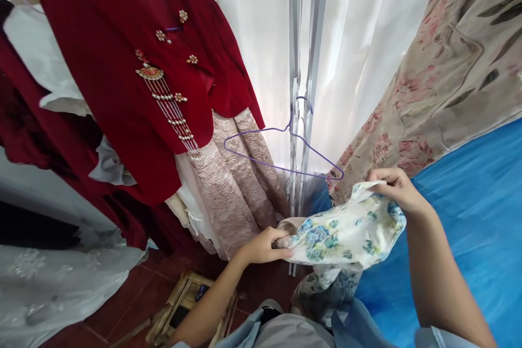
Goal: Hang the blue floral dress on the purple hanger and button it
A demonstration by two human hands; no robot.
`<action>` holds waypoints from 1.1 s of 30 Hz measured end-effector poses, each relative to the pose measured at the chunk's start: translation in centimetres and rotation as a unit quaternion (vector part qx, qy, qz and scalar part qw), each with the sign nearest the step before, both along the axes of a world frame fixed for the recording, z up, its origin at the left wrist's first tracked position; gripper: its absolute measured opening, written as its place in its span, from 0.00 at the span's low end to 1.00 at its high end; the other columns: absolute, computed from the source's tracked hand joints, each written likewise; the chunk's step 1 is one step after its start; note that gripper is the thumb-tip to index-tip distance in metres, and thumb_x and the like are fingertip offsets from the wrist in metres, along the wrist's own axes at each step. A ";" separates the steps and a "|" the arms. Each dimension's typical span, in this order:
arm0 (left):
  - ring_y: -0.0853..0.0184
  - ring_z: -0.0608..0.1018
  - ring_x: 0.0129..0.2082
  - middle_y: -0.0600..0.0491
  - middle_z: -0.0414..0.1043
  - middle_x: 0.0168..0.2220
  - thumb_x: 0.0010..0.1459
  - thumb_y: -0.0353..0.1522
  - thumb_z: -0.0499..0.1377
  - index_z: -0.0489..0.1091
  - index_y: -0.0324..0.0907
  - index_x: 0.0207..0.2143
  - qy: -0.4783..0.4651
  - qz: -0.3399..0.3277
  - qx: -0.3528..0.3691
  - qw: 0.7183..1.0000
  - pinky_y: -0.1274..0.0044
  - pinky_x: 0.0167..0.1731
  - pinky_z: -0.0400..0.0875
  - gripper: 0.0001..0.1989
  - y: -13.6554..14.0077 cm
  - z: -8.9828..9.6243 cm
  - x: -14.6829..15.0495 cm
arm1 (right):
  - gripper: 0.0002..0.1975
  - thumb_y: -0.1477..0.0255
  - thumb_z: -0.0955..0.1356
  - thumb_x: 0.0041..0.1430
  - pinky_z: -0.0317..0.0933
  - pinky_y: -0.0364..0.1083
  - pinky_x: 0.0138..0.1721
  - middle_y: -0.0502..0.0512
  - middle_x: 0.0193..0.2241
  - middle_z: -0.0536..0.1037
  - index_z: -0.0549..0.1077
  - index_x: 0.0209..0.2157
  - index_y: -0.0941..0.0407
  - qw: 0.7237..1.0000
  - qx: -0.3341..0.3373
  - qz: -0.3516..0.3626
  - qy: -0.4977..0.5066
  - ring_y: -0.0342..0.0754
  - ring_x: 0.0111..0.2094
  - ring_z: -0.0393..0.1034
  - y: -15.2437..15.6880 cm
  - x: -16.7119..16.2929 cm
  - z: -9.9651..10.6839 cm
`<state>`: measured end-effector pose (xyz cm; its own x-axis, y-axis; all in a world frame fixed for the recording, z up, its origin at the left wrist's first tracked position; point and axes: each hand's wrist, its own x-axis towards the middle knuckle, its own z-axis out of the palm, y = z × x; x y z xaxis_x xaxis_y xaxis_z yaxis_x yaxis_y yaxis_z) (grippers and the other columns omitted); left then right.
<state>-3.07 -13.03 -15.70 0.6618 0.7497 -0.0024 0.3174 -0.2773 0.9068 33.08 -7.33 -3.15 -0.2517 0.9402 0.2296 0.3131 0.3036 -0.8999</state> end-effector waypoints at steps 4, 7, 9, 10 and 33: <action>0.71 0.64 0.29 0.56 0.66 0.30 0.59 0.47 0.60 0.74 0.36 0.37 0.029 0.034 0.037 0.998 0.80 0.31 0.62 0.20 -0.5 2.7 -2.7 | 0.15 0.57 0.74 0.44 0.56 0.44 0.23 0.52 0.17 0.72 0.72 0.19 0.54 0.991 0.054 -0.071 0.101 0.46 0.20 0.63 5.5 -1.0 -0.5; 0.71 0.64 0.28 0.56 0.66 0.28 0.62 0.46 0.58 0.74 0.36 0.37 0.018 0.069 0.058 0.996 0.80 0.30 0.61 0.20 -1.0 4.4 -3.3 | 0.15 0.58 0.75 0.43 0.58 0.43 0.24 0.48 0.19 0.72 0.72 0.23 0.54 0.990 0.039 -0.045 0.125 0.44 0.21 0.64 9.1 -3.7 -0.6; 0.72 0.64 0.27 0.57 0.64 0.25 0.63 0.45 0.58 0.72 0.36 0.31 0.012 0.101 0.081 0.991 0.80 0.28 0.59 0.20 -1.2 5.2 -3.8 | 0.15 0.59 0.75 0.44 0.58 0.41 0.24 0.46 0.19 0.71 0.71 0.24 0.54 0.991 -0.008 0.001 0.132 0.43 0.21 0.63 10.6 -5.7 -0.9; 0.72 0.64 0.27 0.57 0.64 0.25 0.63 0.44 0.57 0.72 0.36 0.30 0.014 0.117 0.092 0.989 0.80 0.29 0.59 0.19 -1.2 5.4 -4.2 | 0.15 0.59 0.76 0.45 0.58 0.41 0.24 0.45 0.19 0.71 0.71 0.25 0.54 0.990 -0.041 0.028 0.132 0.42 0.21 0.64 11.0 -6.7 -1.2; 0.62 0.74 0.45 0.48 0.71 0.40 0.51 0.24 0.54 0.70 0.38 0.34 0.073 0.199 0.453 0.866 0.70 0.49 0.68 0.08 23.5 22.5 -13.7 | 0.23 0.51 0.77 0.45 0.61 0.42 0.21 0.52 0.23 0.79 0.79 0.30 0.57 0.980 -0.134 -0.046 0.139 0.45 0.21 0.69 7.2 -8.0 -2.4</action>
<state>-16.76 10.46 6.83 0.3919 0.6556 0.6455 0.6443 -0.6964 0.3162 25.11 -0.14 -5.60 -0.1251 0.9920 0.0188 0.0600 0.0265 -0.9978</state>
